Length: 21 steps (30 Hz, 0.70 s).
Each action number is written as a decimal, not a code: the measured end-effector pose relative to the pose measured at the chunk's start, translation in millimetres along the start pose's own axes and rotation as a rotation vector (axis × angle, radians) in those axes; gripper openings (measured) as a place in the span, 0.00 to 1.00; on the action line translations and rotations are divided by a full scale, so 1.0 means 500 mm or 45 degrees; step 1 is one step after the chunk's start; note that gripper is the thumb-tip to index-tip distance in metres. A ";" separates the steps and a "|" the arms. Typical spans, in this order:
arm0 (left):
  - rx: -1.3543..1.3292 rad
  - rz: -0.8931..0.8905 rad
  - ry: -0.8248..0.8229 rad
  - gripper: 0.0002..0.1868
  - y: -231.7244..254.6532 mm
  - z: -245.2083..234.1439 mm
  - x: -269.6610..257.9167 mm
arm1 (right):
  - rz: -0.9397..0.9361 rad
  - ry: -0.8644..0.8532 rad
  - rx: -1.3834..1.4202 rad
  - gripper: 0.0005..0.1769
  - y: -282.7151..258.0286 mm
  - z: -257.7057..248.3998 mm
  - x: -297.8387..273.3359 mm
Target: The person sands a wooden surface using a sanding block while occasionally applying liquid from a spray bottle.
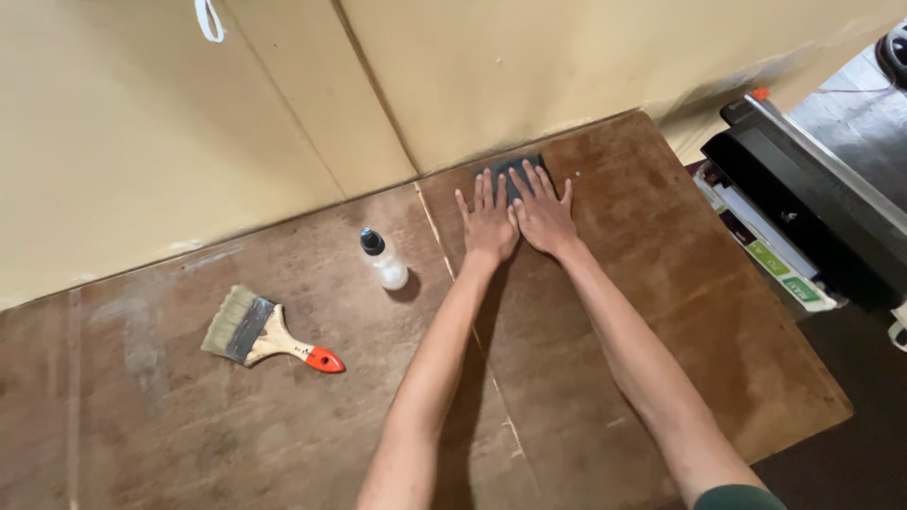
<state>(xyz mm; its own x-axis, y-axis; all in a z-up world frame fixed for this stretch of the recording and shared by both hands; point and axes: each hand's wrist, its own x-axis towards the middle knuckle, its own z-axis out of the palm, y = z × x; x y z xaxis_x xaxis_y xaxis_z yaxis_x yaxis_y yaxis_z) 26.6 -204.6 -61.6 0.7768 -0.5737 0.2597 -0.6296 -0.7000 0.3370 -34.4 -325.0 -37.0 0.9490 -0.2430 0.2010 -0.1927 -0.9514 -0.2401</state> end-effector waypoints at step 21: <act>-0.361 0.296 -0.048 0.34 0.233 -0.172 -0.578 | 0.166 0.034 -0.047 0.38 -0.126 -0.167 -0.650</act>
<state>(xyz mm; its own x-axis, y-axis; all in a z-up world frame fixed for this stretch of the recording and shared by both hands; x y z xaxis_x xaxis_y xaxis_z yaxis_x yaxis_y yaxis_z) -270.5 -84.0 -19.6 0.6093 -0.7223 0.3272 -0.7569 -0.4068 0.5115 -351.3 -202.0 -7.8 0.9084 -0.3695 0.1955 -0.3236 -0.9177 -0.2305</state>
